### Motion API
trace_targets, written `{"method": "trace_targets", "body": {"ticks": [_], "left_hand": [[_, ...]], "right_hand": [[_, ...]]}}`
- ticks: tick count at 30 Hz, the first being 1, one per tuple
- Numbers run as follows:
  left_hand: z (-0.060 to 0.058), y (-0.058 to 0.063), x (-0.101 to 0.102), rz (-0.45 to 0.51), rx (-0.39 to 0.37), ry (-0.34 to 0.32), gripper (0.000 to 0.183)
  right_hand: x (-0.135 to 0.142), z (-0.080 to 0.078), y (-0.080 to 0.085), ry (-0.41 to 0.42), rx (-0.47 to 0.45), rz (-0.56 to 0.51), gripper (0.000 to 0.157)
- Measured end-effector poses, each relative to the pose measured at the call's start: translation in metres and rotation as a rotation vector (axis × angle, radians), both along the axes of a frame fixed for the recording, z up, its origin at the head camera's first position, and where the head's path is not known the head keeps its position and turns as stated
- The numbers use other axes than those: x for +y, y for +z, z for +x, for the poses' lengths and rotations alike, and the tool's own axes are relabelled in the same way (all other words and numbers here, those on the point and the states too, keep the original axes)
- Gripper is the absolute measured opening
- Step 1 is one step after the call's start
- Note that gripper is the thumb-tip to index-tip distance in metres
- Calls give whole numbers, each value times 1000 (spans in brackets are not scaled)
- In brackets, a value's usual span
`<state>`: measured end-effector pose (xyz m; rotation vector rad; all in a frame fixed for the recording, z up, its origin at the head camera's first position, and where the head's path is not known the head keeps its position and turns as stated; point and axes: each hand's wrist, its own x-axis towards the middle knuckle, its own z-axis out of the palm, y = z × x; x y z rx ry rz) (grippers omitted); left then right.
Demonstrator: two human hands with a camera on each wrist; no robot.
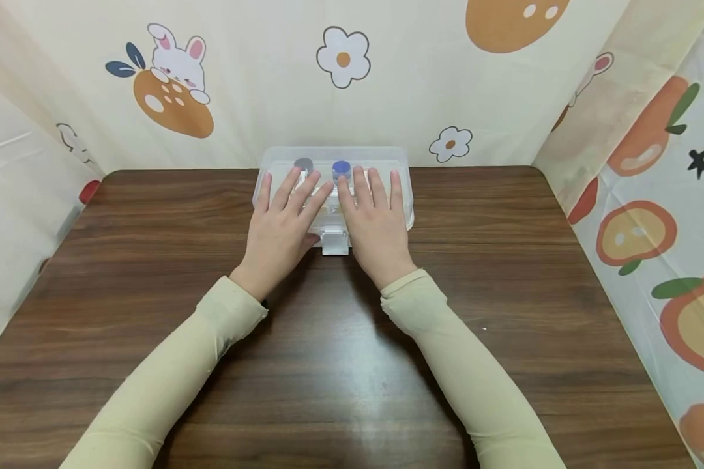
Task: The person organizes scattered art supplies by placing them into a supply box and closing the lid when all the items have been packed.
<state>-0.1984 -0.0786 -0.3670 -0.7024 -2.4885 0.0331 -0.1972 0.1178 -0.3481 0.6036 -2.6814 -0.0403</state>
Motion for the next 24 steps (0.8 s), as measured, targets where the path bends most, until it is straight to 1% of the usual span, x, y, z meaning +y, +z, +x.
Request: {"method": "trace_targets", "body": {"ticks": [4, 9, 12, 15, 19, 22, 24], "left_hand": [[0, -1, 1, 1, 15, 0, 104], [-2, -2, -1, -4, 21, -18, 107], [-2, 0, -4, -15, 14, -49, 110], [-4, 3, -8, -25, -4, -100, 111], [-7, 9, -15, -19, -45, -173, 107], [-9, 15, -19, 15, -83, -214, 100], [-11, 18, -22, 46, -105, -230, 96]], "right_hand": [[-1, 0, -3, -2, 36, -2, 106], [0, 0, -2, 3, 30, 0, 106], [2, 1, 0, 21, 14, -2, 105], [4, 2, 4, 48, -6, -6, 101], [9, 3, 11, 82, -68, 1, 102], [11, 4, 19, 104, -161, -8, 109], [13, 4, 24, 115, -225, -26, 112]]}}
